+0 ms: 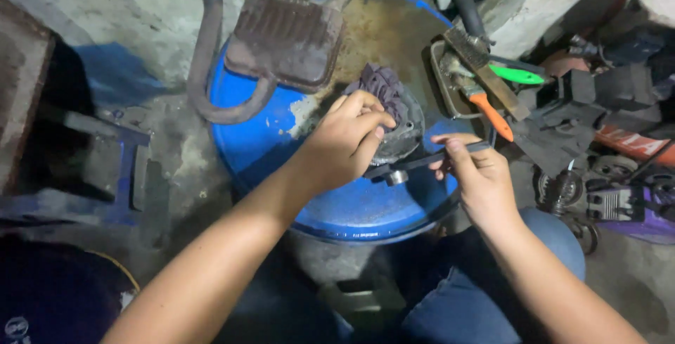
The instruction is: Cleaning and inspecting a motorcycle engine cylinder using a cloth and a wrench on a makeshift workbench.
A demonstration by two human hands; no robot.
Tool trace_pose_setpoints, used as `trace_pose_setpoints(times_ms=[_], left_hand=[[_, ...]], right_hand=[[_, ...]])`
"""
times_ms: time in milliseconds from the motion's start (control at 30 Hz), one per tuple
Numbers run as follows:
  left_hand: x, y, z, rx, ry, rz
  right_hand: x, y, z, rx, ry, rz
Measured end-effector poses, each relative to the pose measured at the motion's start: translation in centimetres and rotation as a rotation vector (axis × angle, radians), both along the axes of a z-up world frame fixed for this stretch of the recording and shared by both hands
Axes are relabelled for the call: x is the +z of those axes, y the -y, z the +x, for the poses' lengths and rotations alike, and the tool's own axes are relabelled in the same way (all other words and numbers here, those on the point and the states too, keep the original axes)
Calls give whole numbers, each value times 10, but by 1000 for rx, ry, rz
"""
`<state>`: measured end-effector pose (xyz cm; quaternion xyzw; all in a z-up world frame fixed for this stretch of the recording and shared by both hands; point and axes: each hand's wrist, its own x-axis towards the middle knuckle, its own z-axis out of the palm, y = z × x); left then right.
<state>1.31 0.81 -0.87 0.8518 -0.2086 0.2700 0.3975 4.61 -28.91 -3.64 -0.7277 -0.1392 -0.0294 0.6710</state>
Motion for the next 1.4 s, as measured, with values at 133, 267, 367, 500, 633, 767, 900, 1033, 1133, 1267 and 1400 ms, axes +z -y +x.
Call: trace_pose_setpoints(times_ms=[133, 267, 367, 500, 633, 767, 900, 1033, 1133, 1267, 1400], left_hand=[[4, 0, -3, -2, -44, 9], [12, -5, -1, -35, -90, 3], [15, -5, 0, -86, -132, -18], [11, -13, 0, -139, -186, 6], [7, -16, -4, -129, -154, 93], [17, -19, -7, -156, -188, 71], [18, -20, -6, -172, -202, 67], [16, -20, -6, -157, -179, 72], [22, -18, -9, -183, -239, 59], [24, -18, -9, -186, -284, 65], [21, -18, -7, -188, -304, 94]], right_hand=[[17, 10, 18, 17, -12, -84], [7, -2, 13, -91, -27, -7], [-9, -8, 10, 75, -82, -13], [-21, 3, 18, 46, -123, 47], [-31, 24, 9, -135, -99, 96], [-28, 16, -4, -125, -145, 55], [-23, 17, -6, 23, -154, -4], [-25, 34, 2, -123, -142, 24], [-22, 34, -2, -36, -134, -46], [-6, 35, 16, 187, -163, -167], [-7, 40, 29, -31, -237, -124]])
